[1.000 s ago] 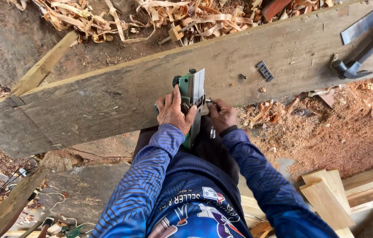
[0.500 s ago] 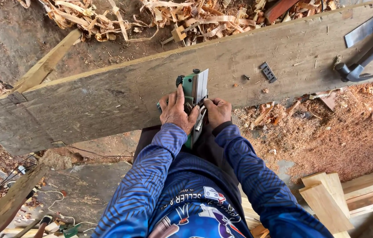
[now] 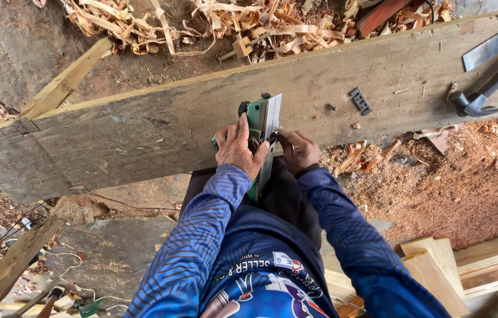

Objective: The person adjusts a green electric planer on a wooden plank using an Allen key. They loosen and tighten screws on the planer's base plate, remove a metal insert, and reinsert it while making further adjustments.

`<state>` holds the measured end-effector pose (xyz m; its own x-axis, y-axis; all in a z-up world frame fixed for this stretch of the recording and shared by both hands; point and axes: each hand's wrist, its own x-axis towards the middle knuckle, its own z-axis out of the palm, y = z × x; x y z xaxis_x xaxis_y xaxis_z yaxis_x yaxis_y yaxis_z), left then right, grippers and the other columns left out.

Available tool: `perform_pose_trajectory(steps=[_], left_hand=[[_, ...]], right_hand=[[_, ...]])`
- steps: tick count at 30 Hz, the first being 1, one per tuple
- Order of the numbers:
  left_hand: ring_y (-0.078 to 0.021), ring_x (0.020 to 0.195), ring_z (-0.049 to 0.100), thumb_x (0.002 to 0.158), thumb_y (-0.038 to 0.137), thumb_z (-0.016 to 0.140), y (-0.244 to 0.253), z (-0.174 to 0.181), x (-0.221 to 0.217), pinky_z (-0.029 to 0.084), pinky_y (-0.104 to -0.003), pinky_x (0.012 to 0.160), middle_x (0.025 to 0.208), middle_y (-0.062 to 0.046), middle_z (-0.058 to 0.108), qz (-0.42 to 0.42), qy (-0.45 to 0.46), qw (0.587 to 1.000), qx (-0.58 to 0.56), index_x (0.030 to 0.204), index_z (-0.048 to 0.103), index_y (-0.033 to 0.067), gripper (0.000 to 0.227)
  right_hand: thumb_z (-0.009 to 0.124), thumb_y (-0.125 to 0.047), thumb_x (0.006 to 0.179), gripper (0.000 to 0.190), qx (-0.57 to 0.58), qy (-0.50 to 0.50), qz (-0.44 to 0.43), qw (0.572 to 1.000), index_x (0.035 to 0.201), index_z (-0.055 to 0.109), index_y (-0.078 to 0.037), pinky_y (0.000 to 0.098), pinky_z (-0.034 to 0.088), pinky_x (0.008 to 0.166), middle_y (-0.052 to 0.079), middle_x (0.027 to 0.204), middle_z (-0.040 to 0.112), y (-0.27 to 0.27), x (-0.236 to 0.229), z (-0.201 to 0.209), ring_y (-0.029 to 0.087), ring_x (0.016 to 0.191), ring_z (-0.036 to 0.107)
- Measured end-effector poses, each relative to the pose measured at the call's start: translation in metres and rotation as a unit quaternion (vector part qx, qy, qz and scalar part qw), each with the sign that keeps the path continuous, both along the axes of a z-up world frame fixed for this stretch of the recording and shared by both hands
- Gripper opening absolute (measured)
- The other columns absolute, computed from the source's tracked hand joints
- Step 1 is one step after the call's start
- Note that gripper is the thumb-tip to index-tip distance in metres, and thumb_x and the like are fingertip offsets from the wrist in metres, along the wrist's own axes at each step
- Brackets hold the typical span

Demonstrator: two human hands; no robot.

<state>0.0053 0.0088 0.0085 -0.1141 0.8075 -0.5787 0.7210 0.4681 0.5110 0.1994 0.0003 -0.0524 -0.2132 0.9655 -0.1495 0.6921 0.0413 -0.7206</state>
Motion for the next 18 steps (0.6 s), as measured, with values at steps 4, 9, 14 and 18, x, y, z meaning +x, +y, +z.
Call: perform_pose_trajectory(steps=[4,9,14,18], left_hand=[[-0.0416,0.129,0.04,0.083,0.048,0.072,-0.004,-0.004,-0.002,0.044,-0.052,0.104,0.139,-0.013,0.052,0.0,-0.018,1.0,0.01,0.156,0.037,0.003,0.092],[-0.0427,0.129,0.04,0.077,0.039,0.066,-0.011,-0.001,-0.003,0.042,-0.052,0.108,0.142,-0.013,0.052,0.006,-0.033,0.999,0.036,0.156,0.037,0.0011,0.092],[-0.0441,0.128,0.039,0.076,0.04,0.068,-0.012,-0.007,-0.01,0.041,-0.052,0.107,0.142,-0.016,0.05,-0.023,-0.039,0.998,0.043,0.157,0.033,0.0006,0.096],[-0.044,0.127,0.039,0.078,0.042,0.068,-0.014,-0.014,-0.016,0.04,-0.053,0.108,0.144,-0.017,0.049,-0.05,-0.057,0.996,0.049,0.158,0.029,0.0002,0.098]], right_hand=[[0.071,-0.013,0.099,0.02,-0.181,0.192,-0.296,0.918,0.118,0.074,-0.007,0.0289,0.052,0.061,0.004,0.083,0.071,-0.028,-0.011,-0.023,0.011,0.071,0.063],[0.057,-0.018,0.108,0.025,-0.338,0.319,-0.349,0.814,0.127,0.069,-0.006,0.0231,0.039,0.046,-0.001,0.073,0.059,-0.036,-0.036,0.016,0.004,0.054,0.048],[0.053,-0.019,0.104,0.027,-0.366,0.31,-0.404,0.779,0.125,0.065,-0.007,0.0266,0.036,0.037,0.002,0.071,0.063,-0.027,-0.049,0.029,0.008,0.042,0.045],[0.056,-0.021,0.103,0.026,-0.403,0.31,-0.439,0.741,0.123,0.067,-0.008,0.0273,0.036,0.037,0.001,0.071,0.06,-0.01,-0.056,0.05,0.009,0.042,0.044]])
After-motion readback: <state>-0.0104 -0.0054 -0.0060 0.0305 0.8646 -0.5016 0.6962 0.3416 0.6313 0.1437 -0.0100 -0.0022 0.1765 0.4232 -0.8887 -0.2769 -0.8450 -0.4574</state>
